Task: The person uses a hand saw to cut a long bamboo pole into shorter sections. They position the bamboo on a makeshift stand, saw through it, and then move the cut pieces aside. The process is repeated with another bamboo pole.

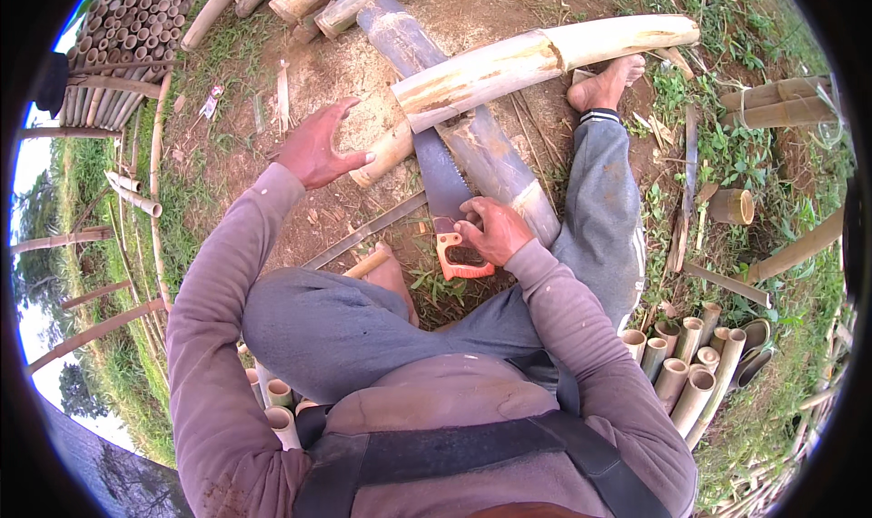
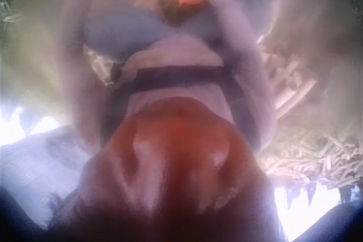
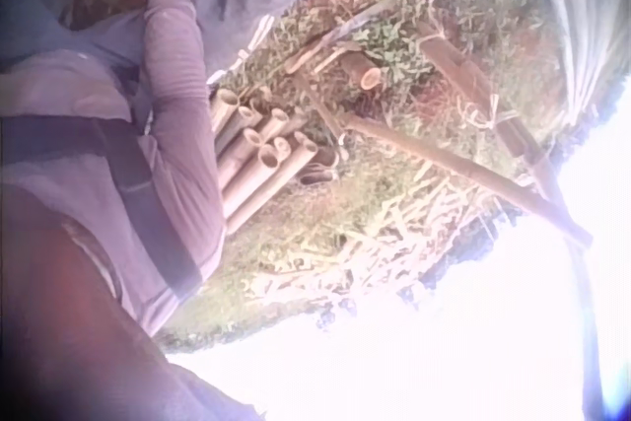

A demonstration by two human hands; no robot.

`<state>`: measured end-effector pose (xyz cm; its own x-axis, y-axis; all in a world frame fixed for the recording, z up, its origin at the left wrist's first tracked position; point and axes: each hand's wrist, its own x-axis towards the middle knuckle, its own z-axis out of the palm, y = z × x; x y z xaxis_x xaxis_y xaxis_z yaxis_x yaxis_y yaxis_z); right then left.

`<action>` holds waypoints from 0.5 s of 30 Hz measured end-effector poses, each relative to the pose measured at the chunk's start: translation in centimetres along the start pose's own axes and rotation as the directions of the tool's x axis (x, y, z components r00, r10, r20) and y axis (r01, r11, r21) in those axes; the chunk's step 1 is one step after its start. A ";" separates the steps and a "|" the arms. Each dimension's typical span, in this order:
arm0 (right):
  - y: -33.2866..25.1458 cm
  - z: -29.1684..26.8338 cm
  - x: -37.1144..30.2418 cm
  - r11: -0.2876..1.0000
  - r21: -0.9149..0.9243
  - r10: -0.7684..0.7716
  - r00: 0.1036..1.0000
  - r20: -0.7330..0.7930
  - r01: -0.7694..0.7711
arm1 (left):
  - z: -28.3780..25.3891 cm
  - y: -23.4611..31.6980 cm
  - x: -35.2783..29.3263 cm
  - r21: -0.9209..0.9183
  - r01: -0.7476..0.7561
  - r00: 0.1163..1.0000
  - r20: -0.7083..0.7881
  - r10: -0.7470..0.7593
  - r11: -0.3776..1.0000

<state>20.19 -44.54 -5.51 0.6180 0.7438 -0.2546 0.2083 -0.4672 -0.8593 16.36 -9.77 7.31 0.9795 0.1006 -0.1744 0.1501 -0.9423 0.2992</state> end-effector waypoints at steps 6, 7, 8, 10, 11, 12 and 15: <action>-0.3 -0.7 0.6 0.995 -0.033 0.095 0.995 0.011 -0.095 | 5.8 3.2 8.6 -0.195 -0.044 0.998 -0.052 0.034 0.980; -0.6 -1.0 0.6 0.992 -0.023 0.127 0.991 0.028 -0.127 | 5.6 3.3 8.6 -0.250 -0.011 1.000 -0.008 0.010 0.968; -0.6 -1.3 0.6 0.987 -0.012 0.160 0.986 0.044 -0.159 | 4.9 3.6 8.4 -0.284 0.006 1.000 0.025 0.001 0.959; 0.4 -1.1 0.4 0.990 -0.007 0.143 0.990 0.019 -0.143 | 2.8 3.9 6.7 -0.347 0.058 0.995 0.099 -0.024 0.936; 0.5 -1.0 0.4 0.991 -0.003 0.132 0.991 0.018 -0.132 | 2.2 2.7 5.3 -0.423 0.068 0.995 0.100 -0.028 0.904; 0.6 -0.9 0.4 0.992 0.006 0.123 0.992 0.018 -0.123 | 1.5 1.4 3.8 -0.530 0.058 0.997 0.077 -0.020 0.846; 0.4 -1.0 0.2 0.992 -0.003 0.123 0.992 -0.002 -0.123 | -1.0 -3.0 -2.9 -0.745 0.130 0.991 0.074 -0.112 0.655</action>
<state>21.12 -45.08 -5.51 0.6407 0.6797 -0.3570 0.1333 -0.5564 -0.8202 13.21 -6.86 7.89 0.9438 0.1817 -0.2760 0.3254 -0.3663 0.8718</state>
